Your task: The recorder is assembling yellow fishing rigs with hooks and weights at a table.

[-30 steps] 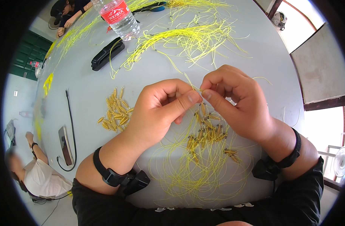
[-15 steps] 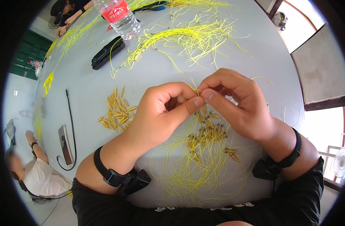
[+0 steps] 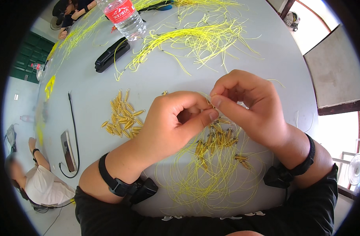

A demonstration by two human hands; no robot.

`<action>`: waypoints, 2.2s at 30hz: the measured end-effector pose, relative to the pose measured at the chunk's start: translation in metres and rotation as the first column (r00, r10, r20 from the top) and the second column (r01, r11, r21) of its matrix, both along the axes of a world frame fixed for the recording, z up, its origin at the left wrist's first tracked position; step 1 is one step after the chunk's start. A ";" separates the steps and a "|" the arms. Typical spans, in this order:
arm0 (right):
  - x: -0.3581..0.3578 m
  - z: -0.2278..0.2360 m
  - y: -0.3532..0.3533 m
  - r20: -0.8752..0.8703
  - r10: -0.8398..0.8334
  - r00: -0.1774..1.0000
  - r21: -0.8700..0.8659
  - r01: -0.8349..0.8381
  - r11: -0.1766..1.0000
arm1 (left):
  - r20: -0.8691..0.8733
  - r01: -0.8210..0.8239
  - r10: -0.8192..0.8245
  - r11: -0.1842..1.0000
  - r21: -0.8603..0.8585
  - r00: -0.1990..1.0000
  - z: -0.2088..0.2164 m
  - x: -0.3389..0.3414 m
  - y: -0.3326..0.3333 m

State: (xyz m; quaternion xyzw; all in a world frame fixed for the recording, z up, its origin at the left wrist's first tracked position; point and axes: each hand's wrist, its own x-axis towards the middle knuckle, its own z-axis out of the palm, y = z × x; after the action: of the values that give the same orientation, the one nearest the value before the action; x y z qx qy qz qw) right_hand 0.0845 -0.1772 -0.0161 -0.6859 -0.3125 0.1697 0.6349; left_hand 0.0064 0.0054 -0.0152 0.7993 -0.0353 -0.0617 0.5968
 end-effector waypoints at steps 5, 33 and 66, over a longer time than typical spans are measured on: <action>-0.003 0.008 0.000 -0.155 0.003 0.988 0.184 0.026 0.983 | 0.112 -0.105 0.129 0.973 -0.205 0.985 -0.004 0.002 -0.003; -0.003 0.050 -0.022 -0.247 -0.080 0.966 0.366 0.170 0.915 | 0.042 -0.112 0.112 0.994 -0.019 0.993 -0.002 0.004 -0.002; 0.001 0.023 -0.010 0.405 0.007 0.914 -0.212 0.087 0.973 | 0.097 -0.105 0.130 0.967 -0.233 0.987 0.001 0.003 -0.003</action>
State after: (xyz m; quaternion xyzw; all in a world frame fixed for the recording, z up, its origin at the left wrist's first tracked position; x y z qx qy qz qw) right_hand 0.0858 -0.1871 0.0067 -0.7801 -0.4011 0.0458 0.4780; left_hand 0.0094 0.0027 -0.0139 0.7288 -0.0278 0.0228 0.6838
